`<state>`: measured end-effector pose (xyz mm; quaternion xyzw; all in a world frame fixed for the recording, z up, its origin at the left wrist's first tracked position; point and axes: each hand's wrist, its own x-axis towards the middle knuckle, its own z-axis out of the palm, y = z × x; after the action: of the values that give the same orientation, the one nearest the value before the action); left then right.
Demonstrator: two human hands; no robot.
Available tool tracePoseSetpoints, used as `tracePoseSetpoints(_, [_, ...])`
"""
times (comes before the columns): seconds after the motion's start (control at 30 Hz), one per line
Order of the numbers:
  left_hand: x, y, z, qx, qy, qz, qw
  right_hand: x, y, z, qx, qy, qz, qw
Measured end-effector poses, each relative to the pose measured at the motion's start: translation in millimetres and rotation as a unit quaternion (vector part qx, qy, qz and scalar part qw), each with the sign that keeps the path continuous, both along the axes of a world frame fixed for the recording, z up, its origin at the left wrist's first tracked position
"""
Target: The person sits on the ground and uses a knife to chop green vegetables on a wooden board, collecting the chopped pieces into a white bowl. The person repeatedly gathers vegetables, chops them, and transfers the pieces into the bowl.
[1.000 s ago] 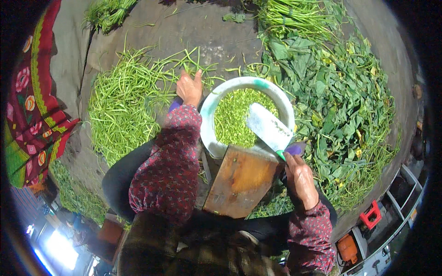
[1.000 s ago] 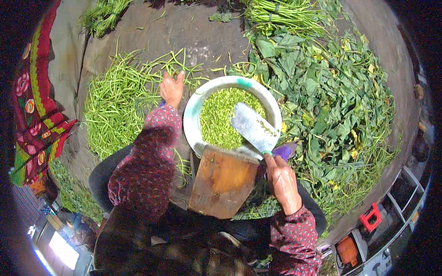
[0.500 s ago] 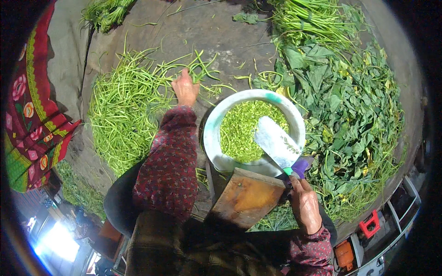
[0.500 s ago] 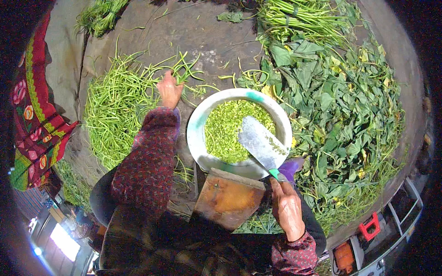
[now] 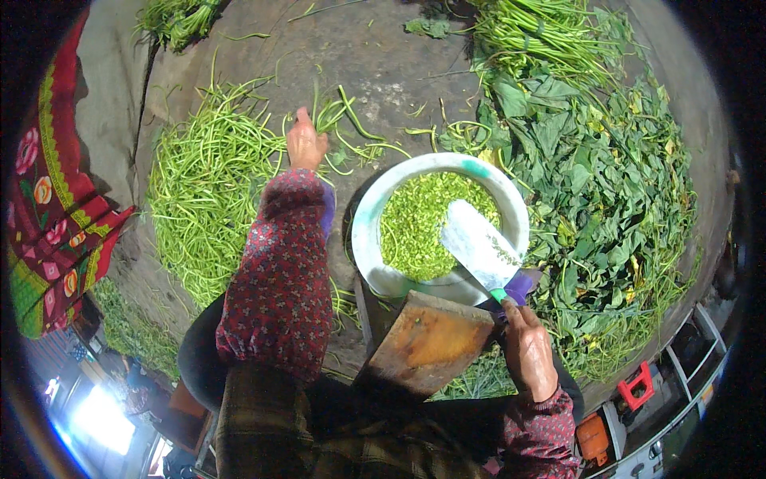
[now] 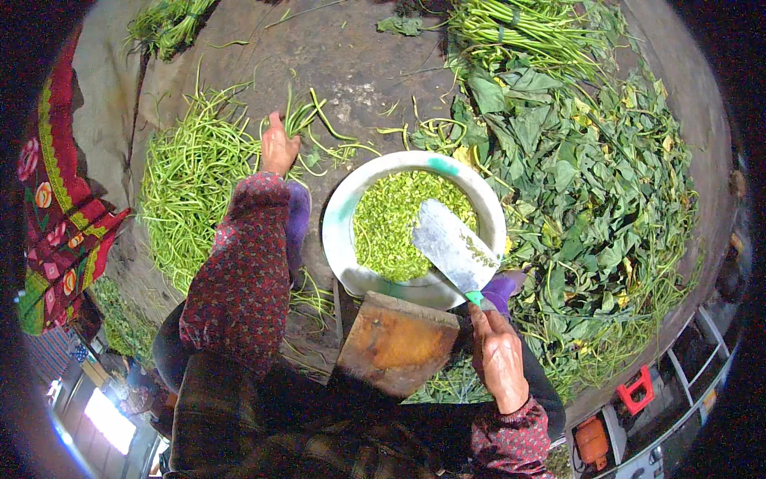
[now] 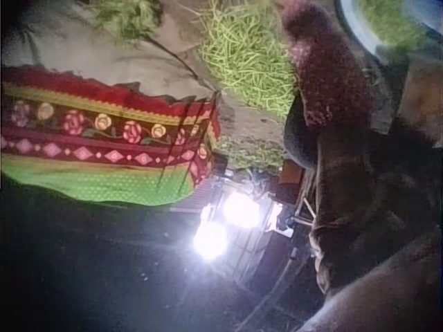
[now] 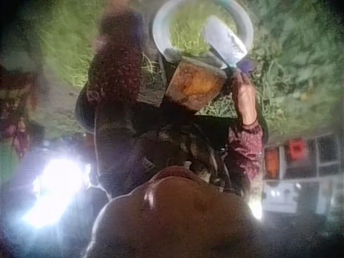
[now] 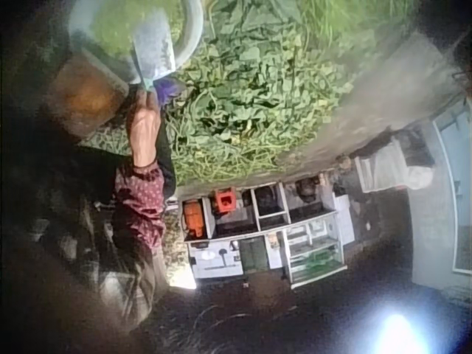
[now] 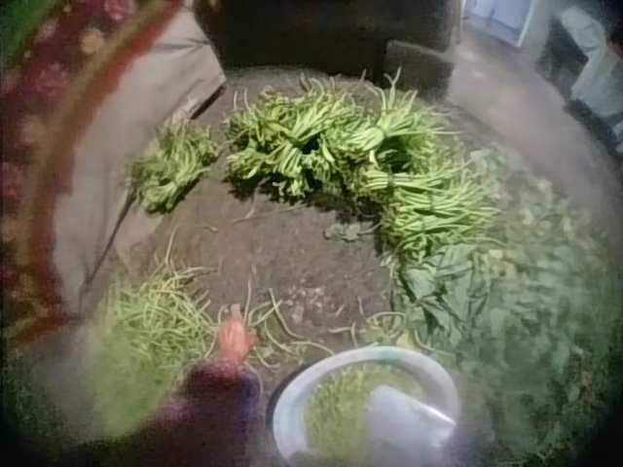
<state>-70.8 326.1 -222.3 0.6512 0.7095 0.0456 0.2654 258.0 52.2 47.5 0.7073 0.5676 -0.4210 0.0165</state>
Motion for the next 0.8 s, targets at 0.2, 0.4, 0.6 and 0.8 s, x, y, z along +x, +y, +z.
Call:
tracePoseSetpoints(0.2, [-74,40,11,-0.049,0.087,-0.043,0.994,-3,4,5,0.03,-0.003,0.041,0.999])
tracePoseSetpoints(0.4, [-179,93,200,-0.164,-0.127,0.125,0.97,-5,-8,5,0.071,-0.014,0.052,0.996])
tracePoseSetpoints(0.6, [-285,-34,241,-0.052,-0.353,0.255,0.899,-4,-11,-4,0.085,0.05,0.006,0.995])
tracePoseSetpoints(0.8, [-390,-221,202,-0.036,-0.105,0.4,0.91,2,-13,-20,0.041,0.113,-0.056,0.991])
